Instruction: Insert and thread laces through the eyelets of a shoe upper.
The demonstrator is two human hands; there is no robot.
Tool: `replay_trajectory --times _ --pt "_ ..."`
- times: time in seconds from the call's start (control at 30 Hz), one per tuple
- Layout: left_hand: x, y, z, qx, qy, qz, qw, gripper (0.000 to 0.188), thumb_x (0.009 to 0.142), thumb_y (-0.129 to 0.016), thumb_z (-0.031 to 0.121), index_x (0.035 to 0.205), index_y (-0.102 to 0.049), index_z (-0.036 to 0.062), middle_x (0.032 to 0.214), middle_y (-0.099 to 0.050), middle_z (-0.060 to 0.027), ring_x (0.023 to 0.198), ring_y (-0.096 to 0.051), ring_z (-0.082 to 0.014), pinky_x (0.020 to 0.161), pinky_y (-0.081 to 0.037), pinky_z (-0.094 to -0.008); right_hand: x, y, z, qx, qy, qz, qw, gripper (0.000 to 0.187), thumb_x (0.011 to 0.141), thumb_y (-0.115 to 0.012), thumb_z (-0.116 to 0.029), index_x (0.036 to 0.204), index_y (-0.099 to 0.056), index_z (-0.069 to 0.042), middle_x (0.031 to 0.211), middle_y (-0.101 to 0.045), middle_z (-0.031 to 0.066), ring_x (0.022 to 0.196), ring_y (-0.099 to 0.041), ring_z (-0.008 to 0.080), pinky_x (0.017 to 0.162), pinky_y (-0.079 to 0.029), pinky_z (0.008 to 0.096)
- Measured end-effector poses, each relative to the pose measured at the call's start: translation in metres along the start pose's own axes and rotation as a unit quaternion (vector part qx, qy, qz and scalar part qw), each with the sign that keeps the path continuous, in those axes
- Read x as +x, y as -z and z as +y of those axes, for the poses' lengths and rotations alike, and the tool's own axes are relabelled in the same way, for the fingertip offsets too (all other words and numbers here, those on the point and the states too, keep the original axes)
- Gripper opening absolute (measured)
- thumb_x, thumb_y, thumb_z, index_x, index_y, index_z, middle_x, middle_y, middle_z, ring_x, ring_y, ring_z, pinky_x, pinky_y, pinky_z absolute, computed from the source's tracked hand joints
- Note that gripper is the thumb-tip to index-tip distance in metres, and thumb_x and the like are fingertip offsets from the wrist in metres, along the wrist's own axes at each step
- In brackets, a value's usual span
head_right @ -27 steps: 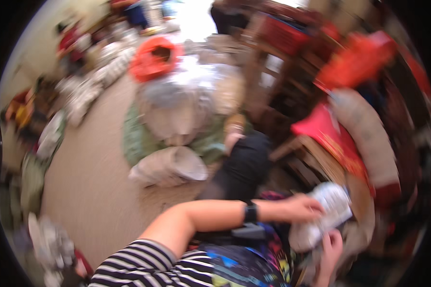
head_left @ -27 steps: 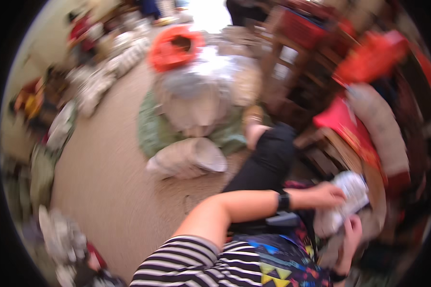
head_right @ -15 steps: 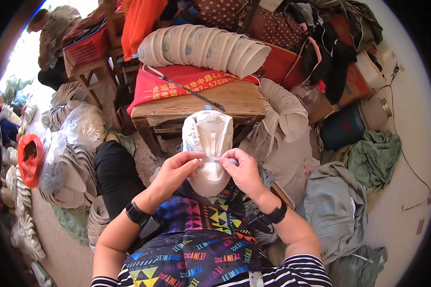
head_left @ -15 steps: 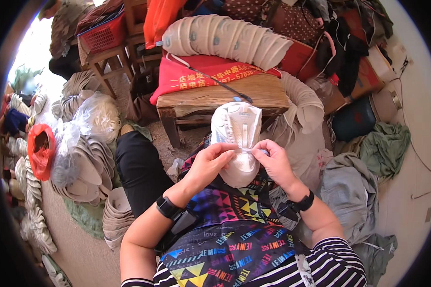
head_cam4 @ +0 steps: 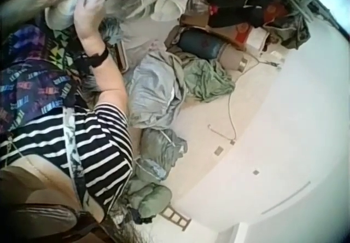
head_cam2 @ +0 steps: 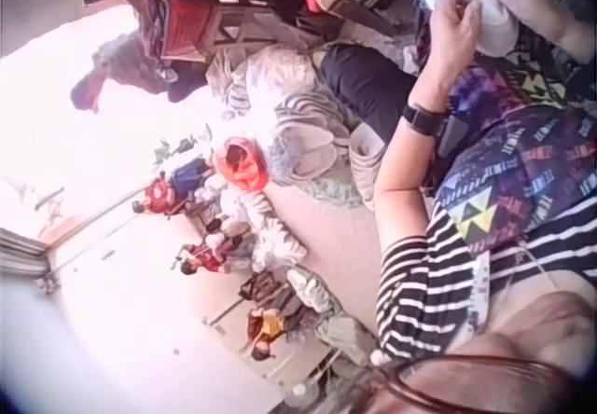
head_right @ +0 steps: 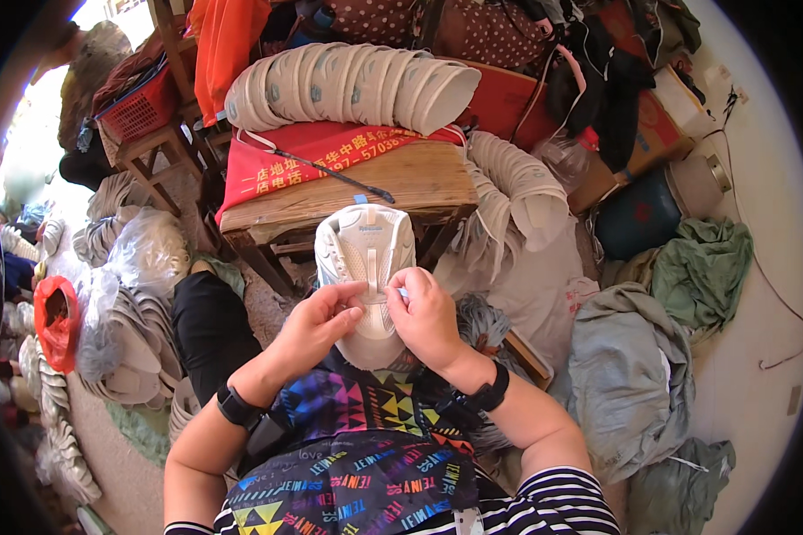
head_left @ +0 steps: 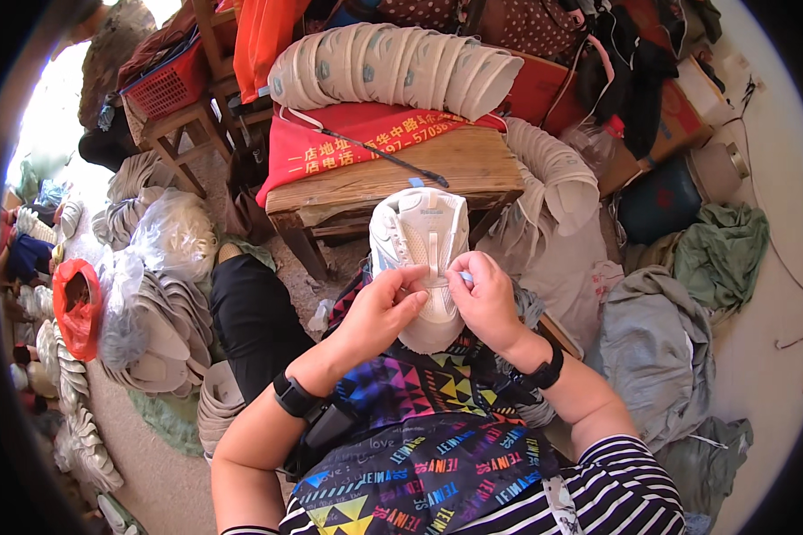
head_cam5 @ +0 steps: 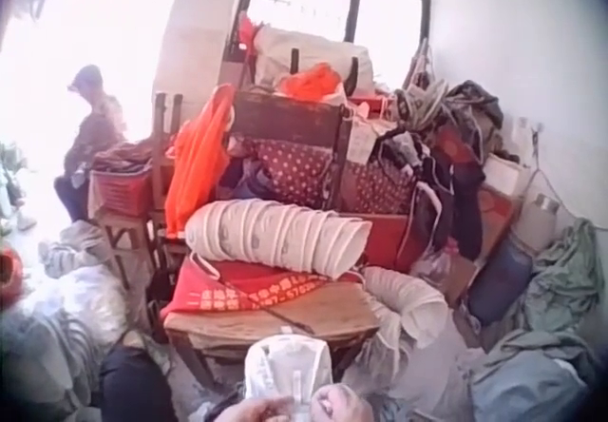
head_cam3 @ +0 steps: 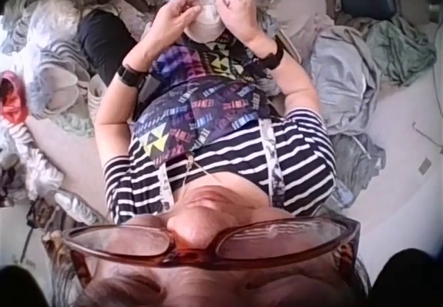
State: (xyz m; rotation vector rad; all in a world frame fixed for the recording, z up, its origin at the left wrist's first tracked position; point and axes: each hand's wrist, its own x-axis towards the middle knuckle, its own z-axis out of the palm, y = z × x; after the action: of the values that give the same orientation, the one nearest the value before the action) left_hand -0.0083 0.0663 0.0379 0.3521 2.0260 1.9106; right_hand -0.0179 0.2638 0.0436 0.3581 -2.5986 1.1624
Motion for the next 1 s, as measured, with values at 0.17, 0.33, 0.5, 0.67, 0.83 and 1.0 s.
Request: replay_trajectory --times 0.17,0.33,0.5,0.67,0.83,1.0 --pt "0.003 0.001 -0.001 -0.019 -0.006 0.014 1.000 0.039 0.094 -0.062 0.014 0.129 -0.055 -0.0024 0.090 -0.056 -0.0009 0.076 -0.051 -0.0083 0.071 -0.047 -0.0245 0.009 -0.002 0.009 0.128 -0.080 -0.066 0.986 0.012 0.087 -0.067 -0.012 0.089 -0.060 -0.003 0.085 -0.064 0.0134 0.072 -0.063 0.0278 0.064 -0.050 0.0344" --pt "0.003 0.001 0.003 0.099 -0.074 0.042 0.991 0.036 0.093 -0.063 0.008 0.128 -0.057 0.0006 0.095 -0.055 -0.0003 0.078 -0.051 -0.0074 0.070 -0.047 -0.0226 0.015 0.008 0.001 0.146 -0.088 -0.093 0.981 0.014 0.085 -0.069 -0.013 0.087 -0.060 -0.002 0.085 -0.063 0.0127 0.076 -0.065 0.0276 0.065 -0.051 0.0348" --pt "-0.006 -0.012 0.020 0.191 -0.168 0.081 0.964 0.036 0.086 -0.063 0.001 0.122 -0.059 0.0026 0.104 -0.058 -0.0102 0.076 -0.060 -0.0183 0.070 -0.051 -0.0296 0.007 0.010 -0.001 0.054 -0.047 -0.057 0.996 0.017 0.085 -0.069 -0.019 0.088 -0.060 -0.005 0.086 -0.063 0.0133 0.080 -0.064 0.0332 0.066 -0.051 0.0422" --pt "0.000 -0.007 0.015 0.241 -0.166 0.110 0.950 0.034 0.084 -0.060 -0.004 0.118 -0.058 0.0001 0.101 -0.062 -0.0150 0.074 -0.060 -0.0266 0.069 -0.051 -0.0348 0.008 -0.001 0.007 0.067 -0.035 -0.073 0.994 0.016 0.087 -0.069 -0.019 0.086 -0.062 -0.004 0.081 -0.064 0.0141 0.076 -0.065 0.0292 0.066 -0.050 0.0370" --pt "0.006 -0.004 0.014 0.250 -0.142 0.106 0.952 0.030 0.084 -0.061 -0.004 0.113 -0.060 0.0016 0.098 -0.062 -0.0151 0.077 -0.063 -0.0269 0.069 -0.052 -0.0352 0.007 -0.006 -0.001 0.074 -0.069 -0.081 0.992 0.019 0.088 -0.069 -0.020 0.089 -0.061 -0.003 0.083 -0.066 0.0151 0.079 -0.066 0.0301 0.067 -0.051 0.0377" --pt "0.008 -0.004 0.014 0.236 -0.150 0.110 0.954 0.028 0.084 -0.063 -0.003 0.111 -0.061 0.0019 0.098 -0.063 -0.0151 0.079 -0.064 -0.0293 0.070 -0.053 -0.0354 0.003 0.011 -0.006 0.046 -0.005 -0.068 0.997 0.019 0.088 -0.066 -0.020 0.095 -0.058 -0.004 0.084 -0.066 0.0147 0.076 -0.066 0.0334 0.067 -0.052 0.0405"
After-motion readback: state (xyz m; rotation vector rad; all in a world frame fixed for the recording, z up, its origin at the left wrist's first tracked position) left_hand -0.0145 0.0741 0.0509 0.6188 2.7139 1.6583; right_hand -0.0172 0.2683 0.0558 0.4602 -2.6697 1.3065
